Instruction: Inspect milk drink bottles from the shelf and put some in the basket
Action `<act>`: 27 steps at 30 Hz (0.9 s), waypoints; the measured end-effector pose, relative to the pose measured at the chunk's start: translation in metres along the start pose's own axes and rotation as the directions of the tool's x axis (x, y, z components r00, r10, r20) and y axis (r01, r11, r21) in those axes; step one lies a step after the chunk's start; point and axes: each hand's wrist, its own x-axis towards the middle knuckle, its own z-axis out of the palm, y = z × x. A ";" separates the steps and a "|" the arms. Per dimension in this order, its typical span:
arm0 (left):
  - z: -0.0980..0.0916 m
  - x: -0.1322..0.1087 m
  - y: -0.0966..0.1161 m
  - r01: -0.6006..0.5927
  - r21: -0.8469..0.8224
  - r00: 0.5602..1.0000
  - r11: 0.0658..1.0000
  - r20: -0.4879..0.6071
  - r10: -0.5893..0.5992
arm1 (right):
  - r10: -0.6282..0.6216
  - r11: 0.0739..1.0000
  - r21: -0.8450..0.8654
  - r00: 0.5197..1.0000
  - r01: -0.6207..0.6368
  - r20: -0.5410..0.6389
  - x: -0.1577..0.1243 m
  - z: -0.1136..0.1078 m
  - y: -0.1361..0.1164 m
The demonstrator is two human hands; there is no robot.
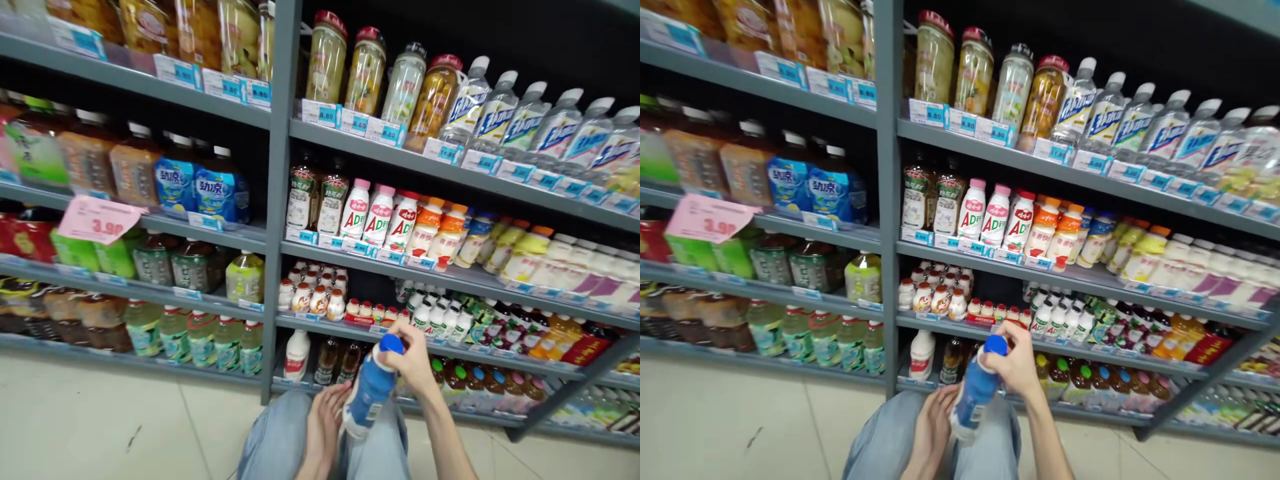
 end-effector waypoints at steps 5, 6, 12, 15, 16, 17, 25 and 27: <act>-0.002 -0.019 0.033 -0.125 -0.309 0.982 0.943 -0.176 0.073 | 0.058 0.933 0.316 0.937 -0.173 0.344 0.044 0.097 0.020; -0.004 -0.023 0.038 -0.169 -0.312 0.975 0.935 -0.191 0.112 | 0.056 0.910 0.364 0.927 -0.200 0.371 0.050 0.115 0.026; -0.018 -0.032 0.038 -0.215 0.000 0.942 0.977 -0.264 0.207 | 0.049 0.491 0.752 0.876 -0.440 0.481 0.056 0.170 0.069; -0.020 -0.029 0.029 -0.149 0.027 0.915 0.988 -0.376 0.149 | 0.166 0.320 0.758 0.822 -0.568 0.546 0.050 0.157 0.081; -0.018 -0.028 0.025 -0.149 0.057 0.908 0.987 -0.387 0.159 | 0.225 0.333 0.724 0.796 -0.604 0.561 0.049 0.152 0.082; -0.016 -0.027 0.022 -0.164 0.079 0.906 0.983 -0.381 0.182 | 0.276 0.353 0.691 0.776 -0.631 0.567 0.049 0.147 0.083; 0.005 -0.033 0.000 -0.150 0.078 0.954 0.986 -0.250 0.165 | 0.602 0.339 0.550 0.625 -0.763 0.497 0.058 0.152 0.080; 0.009 -0.036 0.001 -0.142 0.110 0.962 0.984 -0.219 0.163 | 0.599 0.339 0.538 0.618 -0.772 0.509 0.060 0.156 0.079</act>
